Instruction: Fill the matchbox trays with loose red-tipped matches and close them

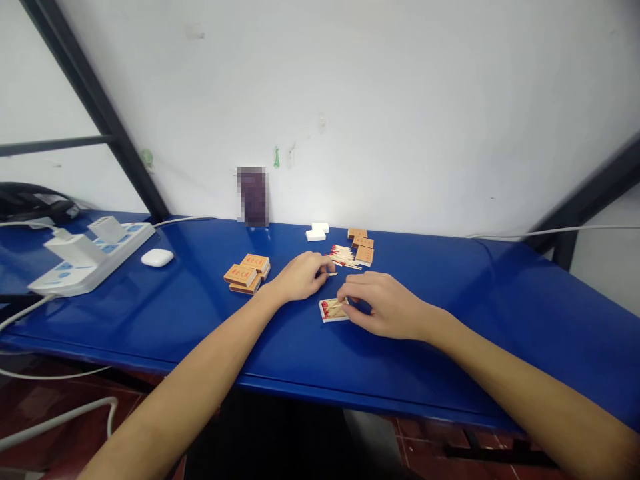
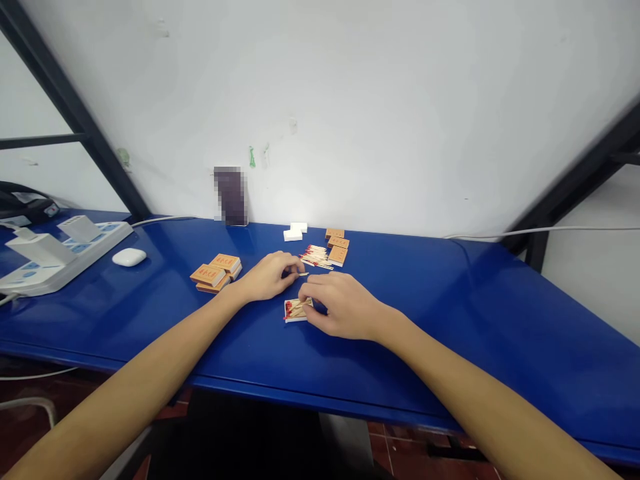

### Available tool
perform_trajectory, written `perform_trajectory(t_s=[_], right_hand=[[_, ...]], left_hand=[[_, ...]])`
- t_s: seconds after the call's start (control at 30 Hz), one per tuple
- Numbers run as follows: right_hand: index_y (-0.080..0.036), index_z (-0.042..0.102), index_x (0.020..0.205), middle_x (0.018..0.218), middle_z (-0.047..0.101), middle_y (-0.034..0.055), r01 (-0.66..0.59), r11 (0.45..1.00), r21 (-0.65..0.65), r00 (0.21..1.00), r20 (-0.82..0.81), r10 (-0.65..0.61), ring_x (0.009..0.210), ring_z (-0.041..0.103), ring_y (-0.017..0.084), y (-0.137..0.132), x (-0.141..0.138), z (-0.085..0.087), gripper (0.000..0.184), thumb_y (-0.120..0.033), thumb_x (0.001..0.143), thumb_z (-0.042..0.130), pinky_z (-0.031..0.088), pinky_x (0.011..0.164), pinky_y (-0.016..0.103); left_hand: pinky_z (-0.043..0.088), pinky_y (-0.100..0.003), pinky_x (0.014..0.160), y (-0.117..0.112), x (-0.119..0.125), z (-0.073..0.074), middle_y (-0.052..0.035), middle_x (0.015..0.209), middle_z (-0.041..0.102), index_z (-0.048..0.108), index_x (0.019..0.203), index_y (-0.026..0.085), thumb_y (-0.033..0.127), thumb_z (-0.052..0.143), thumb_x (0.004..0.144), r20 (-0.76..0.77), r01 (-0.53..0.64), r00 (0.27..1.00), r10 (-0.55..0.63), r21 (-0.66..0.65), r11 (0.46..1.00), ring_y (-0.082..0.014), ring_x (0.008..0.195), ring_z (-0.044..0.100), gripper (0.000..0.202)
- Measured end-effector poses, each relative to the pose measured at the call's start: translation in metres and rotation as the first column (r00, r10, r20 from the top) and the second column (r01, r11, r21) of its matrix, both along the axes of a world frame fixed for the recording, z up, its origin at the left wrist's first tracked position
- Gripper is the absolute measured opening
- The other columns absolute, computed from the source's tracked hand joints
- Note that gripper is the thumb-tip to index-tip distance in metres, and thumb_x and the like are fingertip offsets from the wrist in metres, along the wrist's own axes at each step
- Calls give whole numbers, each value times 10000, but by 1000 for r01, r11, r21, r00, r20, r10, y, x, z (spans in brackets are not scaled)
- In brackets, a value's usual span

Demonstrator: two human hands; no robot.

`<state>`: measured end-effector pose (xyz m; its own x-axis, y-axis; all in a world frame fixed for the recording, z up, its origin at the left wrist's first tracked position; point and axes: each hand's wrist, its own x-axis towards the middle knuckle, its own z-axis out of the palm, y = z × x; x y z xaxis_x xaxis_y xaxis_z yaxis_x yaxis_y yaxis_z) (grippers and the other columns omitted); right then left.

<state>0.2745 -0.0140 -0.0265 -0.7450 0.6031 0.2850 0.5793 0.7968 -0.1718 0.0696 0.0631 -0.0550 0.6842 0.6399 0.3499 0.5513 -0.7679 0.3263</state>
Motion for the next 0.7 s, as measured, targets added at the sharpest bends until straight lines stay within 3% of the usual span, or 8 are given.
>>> perform_trajectory(t_s=[0.17,0.33,0.53,0.7], right_hand=[[-187,670,971,958,625,70,-68,997,-29,995,-72,66,840,555,181,-2,-3,-2,156,-217,900,534,441,778,326],[-222,659,1163,1138,601,99,-167,985,-31,984,-73,165,978,553,211,-8,-7,-2,291,-217,888,565,459,877,384],[-211,697,1077,1147,634,97,-200,979,-33,979,-52,198,1031,589,215,-8,-10,-8,252,-151,876,557,468,932,414],[-213,700,1032,1089,666,86,-165,986,-29,981,-104,161,960,626,199,-6,-10,-12,224,-148,878,552,514,881,374]], left_hand=[[433,-312,777,1,0,-1,-13,820,652,619,980,200,122,488,844,-10,6,1000,-6,13,1000,-186,818,577,204],[430,-306,782,0,-1,-1,-15,787,635,614,998,196,115,453,868,-6,11,1000,-11,29,1000,-183,816,566,222],[431,-308,775,-1,-1,-1,-15,793,631,620,988,197,110,456,852,-5,-2,1000,2,28,1000,-183,813,557,230],[431,-315,791,-3,0,0,-13,793,630,614,957,194,147,472,864,12,7,1000,-7,26,1000,-178,810,560,176]])
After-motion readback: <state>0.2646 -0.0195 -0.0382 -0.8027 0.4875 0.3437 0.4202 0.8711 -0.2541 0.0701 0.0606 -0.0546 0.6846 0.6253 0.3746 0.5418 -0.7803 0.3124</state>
